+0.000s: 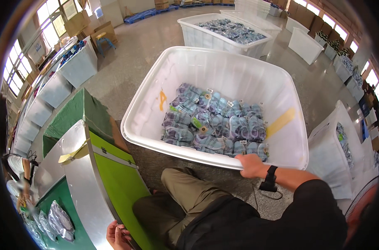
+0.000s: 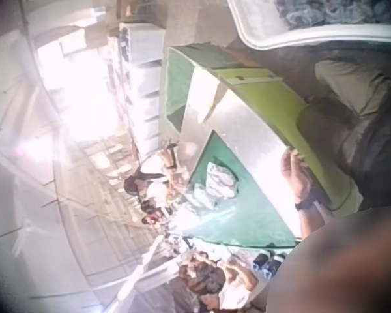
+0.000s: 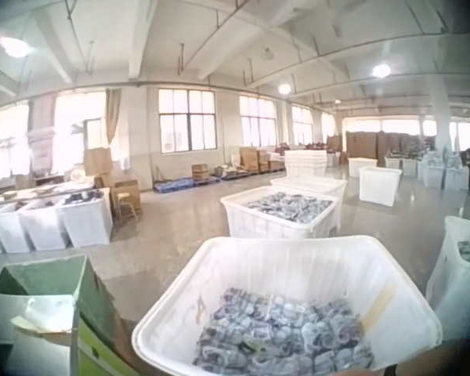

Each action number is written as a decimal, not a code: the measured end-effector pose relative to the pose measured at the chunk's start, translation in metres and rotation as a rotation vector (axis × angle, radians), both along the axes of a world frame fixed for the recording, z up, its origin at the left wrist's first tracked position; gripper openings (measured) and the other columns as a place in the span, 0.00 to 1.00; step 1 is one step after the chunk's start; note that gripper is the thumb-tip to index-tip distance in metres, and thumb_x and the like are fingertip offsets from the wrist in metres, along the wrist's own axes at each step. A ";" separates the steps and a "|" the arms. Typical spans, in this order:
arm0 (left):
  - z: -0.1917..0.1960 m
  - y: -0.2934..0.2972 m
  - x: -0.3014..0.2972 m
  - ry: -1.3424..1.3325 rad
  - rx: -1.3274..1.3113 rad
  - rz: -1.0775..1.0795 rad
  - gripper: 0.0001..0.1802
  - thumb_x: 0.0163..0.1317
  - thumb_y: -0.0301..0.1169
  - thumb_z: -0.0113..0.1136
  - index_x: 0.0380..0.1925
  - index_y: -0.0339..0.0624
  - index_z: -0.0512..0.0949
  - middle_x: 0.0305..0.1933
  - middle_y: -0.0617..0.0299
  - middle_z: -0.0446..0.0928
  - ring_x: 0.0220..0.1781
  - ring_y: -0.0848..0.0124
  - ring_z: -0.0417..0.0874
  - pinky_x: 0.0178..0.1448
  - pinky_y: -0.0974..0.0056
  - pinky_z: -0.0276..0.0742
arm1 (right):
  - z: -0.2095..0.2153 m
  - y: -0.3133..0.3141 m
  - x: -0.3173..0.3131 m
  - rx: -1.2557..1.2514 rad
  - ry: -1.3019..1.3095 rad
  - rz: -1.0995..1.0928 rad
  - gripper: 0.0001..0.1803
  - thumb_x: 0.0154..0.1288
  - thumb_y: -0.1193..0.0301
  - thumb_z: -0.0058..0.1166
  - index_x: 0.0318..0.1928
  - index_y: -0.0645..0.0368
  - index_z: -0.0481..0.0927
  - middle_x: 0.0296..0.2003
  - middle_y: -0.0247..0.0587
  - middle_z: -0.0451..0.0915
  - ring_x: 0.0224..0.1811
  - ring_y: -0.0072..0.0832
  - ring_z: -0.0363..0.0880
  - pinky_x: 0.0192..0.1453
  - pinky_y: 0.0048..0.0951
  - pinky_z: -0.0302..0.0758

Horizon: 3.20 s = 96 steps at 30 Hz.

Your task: The person sits at a workstation in a factory and repeatedly picks up packaged slippers from a large white bin. They place the packages onto a green conveyor belt, where other workers are also sorting items. The person handles the packages one by one, moving them from the bin to the belt.

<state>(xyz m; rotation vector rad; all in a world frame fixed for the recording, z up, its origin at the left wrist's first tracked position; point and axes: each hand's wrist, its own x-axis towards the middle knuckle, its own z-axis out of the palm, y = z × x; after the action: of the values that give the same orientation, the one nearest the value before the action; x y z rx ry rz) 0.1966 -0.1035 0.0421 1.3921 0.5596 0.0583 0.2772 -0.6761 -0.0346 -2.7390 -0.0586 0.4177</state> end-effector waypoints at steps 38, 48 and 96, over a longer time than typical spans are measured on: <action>-0.078 0.399 -0.003 0.222 0.662 0.699 0.37 0.63 0.46 0.74 0.62 0.27 0.75 0.53 0.48 0.85 0.50 0.58 0.87 0.56 0.57 0.81 | -0.018 0.098 0.026 0.080 0.013 0.014 0.37 0.64 0.58 0.65 0.68 0.64 0.72 0.59 0.66 0.79 0.64 0.64 0.75 0.68 0.55 0.70; -0.022 0.253 -0.021 0.063 -0.136 0.544 0.12 0.72 0.39 0.65 0.48 0.45 0.81 0.39 0.66 0.84 0.35 0.71 0.83 0.29 0.63 0.73 | -0.063 0.076 0.016 0.148 -0.269 0.107 0.41 0.56 0.74 0.61 0.70 0.72 0.64 0.55 0.70 0.76 0.58 0.66 0.74 0.64 0.53 0.71; 0.011 0.063 -0.094 0.152 0.694 0.088 0.35 0.77 0.34 0.59 0.77 0.29 0.62 0.65 0.53 0.76 0.62 0.67 0.78 0.69 0.64 0.72 | 0.017 0.126 0.036 0.177 -0.363 0.223 0.40 0.61 0.72 0.68 0.72 0.64 0.65 0.61 0.60 0.76 0.64 0.59 0.76 0.68 0.49 0.73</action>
<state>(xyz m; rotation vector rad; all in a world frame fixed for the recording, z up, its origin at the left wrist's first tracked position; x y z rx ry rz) 0.1023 -0.0405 0.0535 2.0565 0.7681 0.2366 0.3131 -0.5500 -0.0176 -2.6050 -0.4744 -0.0330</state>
